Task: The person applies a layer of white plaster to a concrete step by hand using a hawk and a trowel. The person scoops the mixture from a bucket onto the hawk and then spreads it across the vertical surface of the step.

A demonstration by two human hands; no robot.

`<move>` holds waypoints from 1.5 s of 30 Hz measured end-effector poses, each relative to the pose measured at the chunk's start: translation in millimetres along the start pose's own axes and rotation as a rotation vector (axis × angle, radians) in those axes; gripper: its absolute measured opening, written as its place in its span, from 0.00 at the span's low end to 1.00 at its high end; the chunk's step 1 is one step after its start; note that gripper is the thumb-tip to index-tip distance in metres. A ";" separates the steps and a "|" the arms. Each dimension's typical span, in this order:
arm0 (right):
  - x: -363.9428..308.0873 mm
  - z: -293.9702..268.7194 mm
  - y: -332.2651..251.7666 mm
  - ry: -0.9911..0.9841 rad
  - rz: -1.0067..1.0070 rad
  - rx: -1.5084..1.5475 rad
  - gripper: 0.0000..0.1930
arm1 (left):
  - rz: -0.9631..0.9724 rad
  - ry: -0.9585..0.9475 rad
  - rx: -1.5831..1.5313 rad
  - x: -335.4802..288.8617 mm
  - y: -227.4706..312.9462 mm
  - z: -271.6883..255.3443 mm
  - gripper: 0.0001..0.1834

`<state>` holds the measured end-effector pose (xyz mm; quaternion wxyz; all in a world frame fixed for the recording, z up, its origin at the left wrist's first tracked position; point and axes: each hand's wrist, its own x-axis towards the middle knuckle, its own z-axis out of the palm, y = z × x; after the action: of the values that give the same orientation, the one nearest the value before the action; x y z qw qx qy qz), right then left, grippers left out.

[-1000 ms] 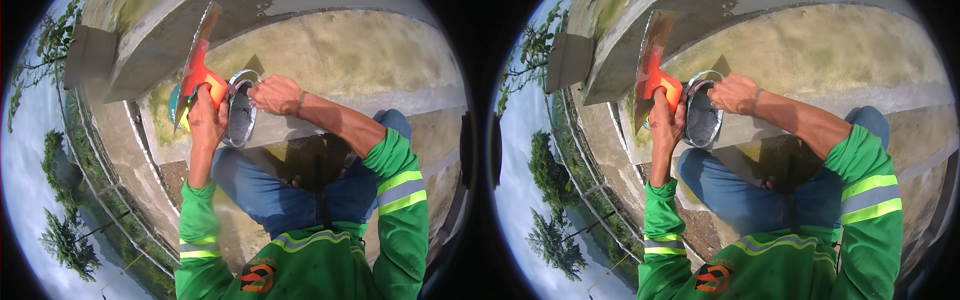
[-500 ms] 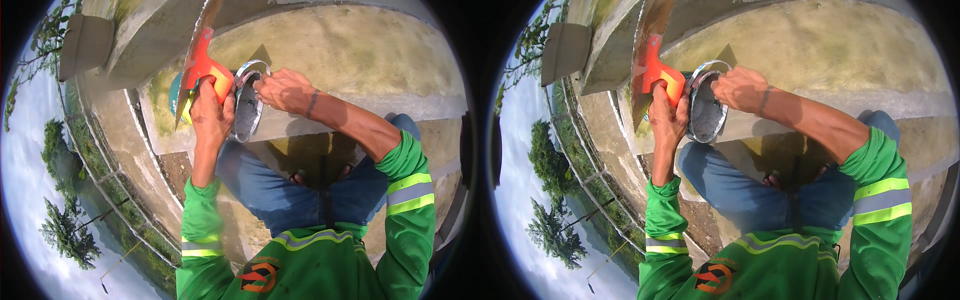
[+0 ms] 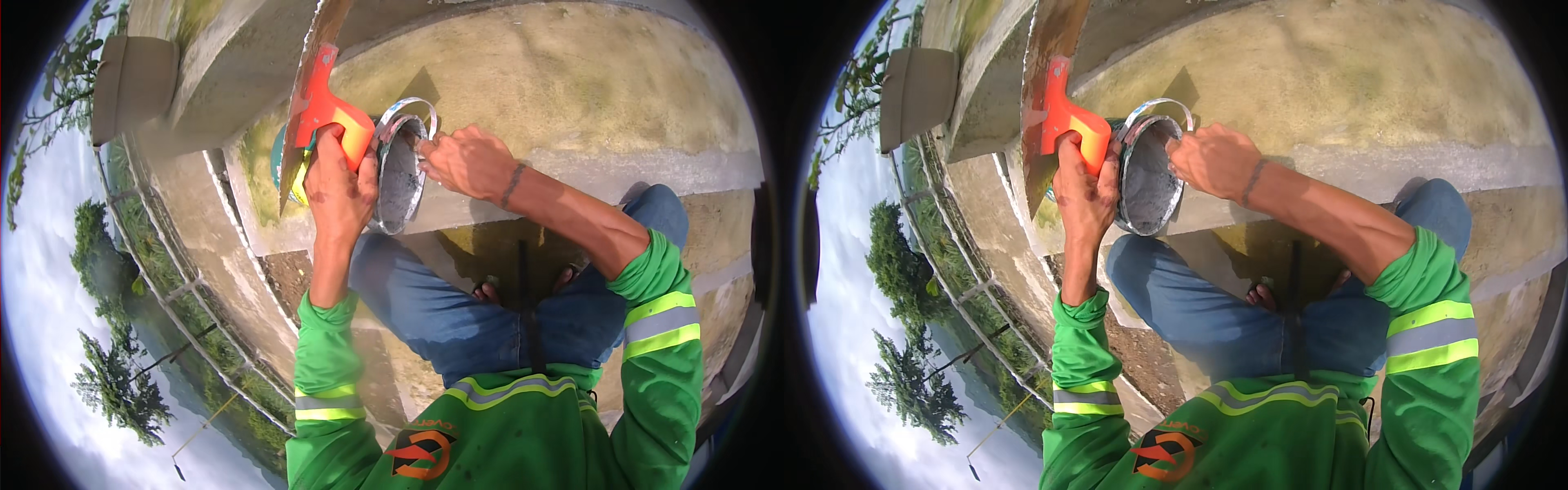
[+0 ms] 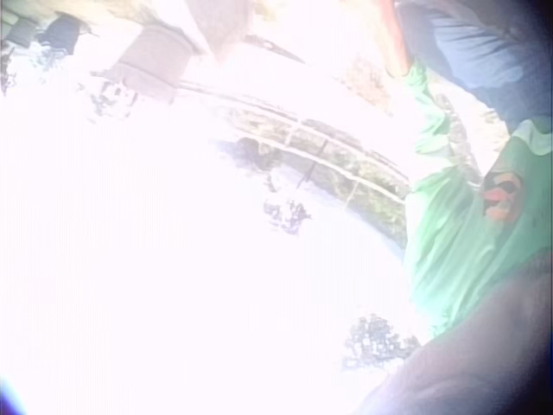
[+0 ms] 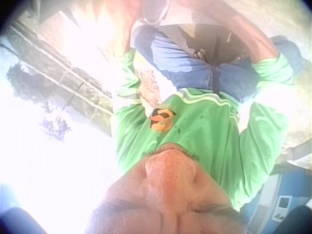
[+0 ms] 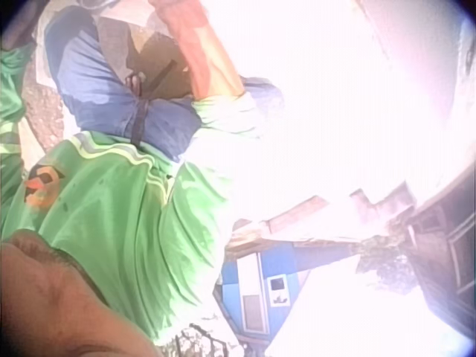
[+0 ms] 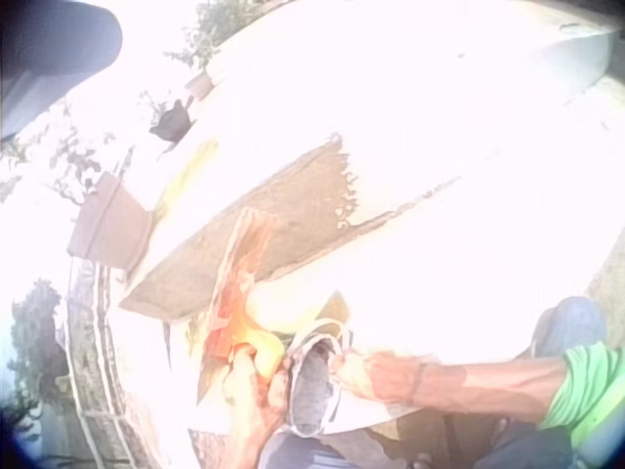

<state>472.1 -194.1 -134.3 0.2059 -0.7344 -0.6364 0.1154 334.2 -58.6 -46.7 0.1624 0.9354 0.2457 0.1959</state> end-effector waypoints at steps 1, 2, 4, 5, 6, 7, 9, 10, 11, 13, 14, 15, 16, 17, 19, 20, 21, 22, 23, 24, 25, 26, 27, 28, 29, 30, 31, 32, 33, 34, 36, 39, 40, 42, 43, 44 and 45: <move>-2.0 2.0 -0.2 0.001 0.001 0.003 0.18 | 0.001 -0.002 0.002 -0.1 -0.5 0.3 0.23; -4.6 4.0 -0.2 0.045 -0.002 -0.005 0.18 | -0.007 -0.007 -0.017 -0.2 -0.7 0.7 0.23; -6.8 4.3 -2.1 0.090 -0.004 -0.011 0.17 | -0.013 -0.013 -0.035 -1.2 -2.2 1.8 0.23; -5.7 3.1 -4.6 0.028 0.016 -0.024 0.17 | -0.015 -0.005 -0.021 -2.4 -3.7 2.4 0.23; -4.9 2.2 -7.7 -0.034 0.035 -0.036 0.17 | -0.017 0.003 -0.007 -3.4 -5.5 2.9 0.23; -5.7 3.8 -11.2 -0.032 0.037 -0.036 0.17 | -0.013 0.002 -0.007 -3.6 -6.5 2.6 0.23; -8.6 8.8 -20.5 0.067 0.046 -0.105 0.14 | 0.000 -0.001 -0.064 -4.3 -8.5 1.0 0.24; -11.6 8.5 -25.8 0.068 0.045 -0.104 0.14 | 0.000 -0.001 -0.061 -4.9 -7.7 0.3 0.24; -14.9 8.6 -31.8 0.074 0.047 -0.157 0.12 | -0.015 -0.001 -0.083 -6.1 -5.7 -0.8 0.23; -17.2 7.2 -35.8 0.078 0.042 -0.206 0.11 | -0.037 0.000 -0.101 -7.4 -1.9 -2.5 0.23; -19.4 4.1 -34.9 0.100 0.050 -0.234 0.10 | -0.029 -0.009 -0.081 -6.3 0.3 -2.7 0.23; -20.3 3.4 -35.0 0.122 0.059 -0.262 0.09 | -0.021 -0.017 -0.061 -5.4 2.3 -2.5 0.23; -19.4 3.4 -34.7 0.120 0.060 -0.265 0.09 | -0.033 -0.006 -0.021 -3.2 5.2 -0.8 0.22; -18.1 3.3 -34.2 0.146 0.033 -0.288 0.09 | -0.032 -0.005 -0.024 -2.5 4.0 -0.5 0.22; -14.8 0.6 -36.7 0.168 0.007 -0.315 0.08 | -0.048 -0.020 0.000 -1.9 0.3 -0.6 0.23; -11.4 -2.3 -39.8 0.143 -0.017 -0.341 0.07 | -0.049 -0.019 -0.004 -2.2 -1.5 -0.1 0.23; -10.0 -4.9 -41.4 0.118 -0.041 -0.367 0.07 | -0.034 -0.003 -0.039 -2.6 -3.2 0.6 0.23; -10.6 -6.0 -40.0 0.115 -0.040 -0.372 0.07 | -0.018 0.013 -0.075 -2.8 -4.3 1.9 0.23; -11.2 -6.9 -38.2 0.090 -0.130 -0.342 0.07 | -0.018 0.014 -0.081 -3.6 -4.5 2.4 0.23; -12.3 -7.3 -36.8 0.064 -0.220 -0.311 0.07 | -0.002 0.025 -0.051 -4.9 -4.4 2.5 0.23; -13.8 -5.7 -36.6 0.064 -0.221 -0.312 0.07 | 0.014 0.035 -0.016 -5.7 -3.9 2.0 0.23; -15.8 -2.2 -36.8 0.044 -0.276 -0.306 0.07 | 0.013 0.036 -0.016 -5.6 -2.2 1.9 0.23; -17.9 0.7 -37.0 0.024 -0.332 -0.299 0.08 | -0.001 0.008 -0.053 -5.1 0.8 1.9 0.24; -19.3 2.1 -37.5 0.028 -0.335 -0.300 0.08 | -0.012 -0.016 -0.087 -4.5 2.5 0.1 0.24; -20.9 3.4 -37.6 0.070 -0.314 -0.264 0.06 | -0.011 -0.013 -0.084 -4.5 2.6 -1.2 0.24; -22.1 4.8 -37.3 0.113 -0.293 -0.228 0.06 | -0.020 -0.011 -0.070 -4.5 2.2 -2.3 0.24; -20.9 2.0 -35.0 0.114 -0.294 -0.227 0.06 | -0.030 -0.012 -0.058 -5.4 1.7 -2.6 0.24; -17.4 -2.1 -29.1 0.084 -0.243 -0.182 0.06 | -0.030 -0.012 -0.057 -7.2 -0.7 -2.4 0.24; -13.8 -4.8 -24.4 0.055 -0.193 -0.138 0.06 | -0.018 0.012 -0.067 -9.7 -4.6 -1.9 0.24; -11.4 -4.8 -19.4 0.054 -0.189 -0.142 0.06 | -0.005 0.036 -0.084 -10.4 -6.6 0.6 0.24; -8.9 -4.9 -11.7 0.006 -0.199 -0.045 0.08 | -0.003 0.036 -0.126 -14.0 -6.4 2.0 0.24; -13.3 -7.3 -22.0 -0.043 -0.219 -0.069 0.09 | 0.000 0.052 -0.095 -15.0 -3.6 -1.4 0.24; -15.5 -5.2 -24.9 -0.045 -0.221 -0.065 0.09 | 0.010 0.058 -0.044 -16.1 -1.9 -1.0 0.24; -20.0 -1.1 -30.9 -0.023 -0.197 -0.080 0.09 | 0.007 0.041 -0.085 -15.5 0.3 -1.6 0.25; -24.1 -0.4 -37.7 -0.025 -0.199 -0.078 0.09 | 0.007 0.029 -0.128 -15.6 0.1 -1.8 0.25; -29.6 0.3 -46.6 -0.020 -0.221 -0.061 0.08 | 0.003 0.028 -0.127 -17.2 -1.0 -2.2 0.25; -32.5 1.2 -52.4 -0.015 -0.243 -0.044 0.08 | 0.008 0.036 -0.079 -19.5 -2.1 -2.8 0.25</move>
<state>419.8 -220.3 -114.8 0.1976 -0.6554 -0.7244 0.0812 316.5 -66.5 -50.7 0.1939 0.9255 0.2369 0.2230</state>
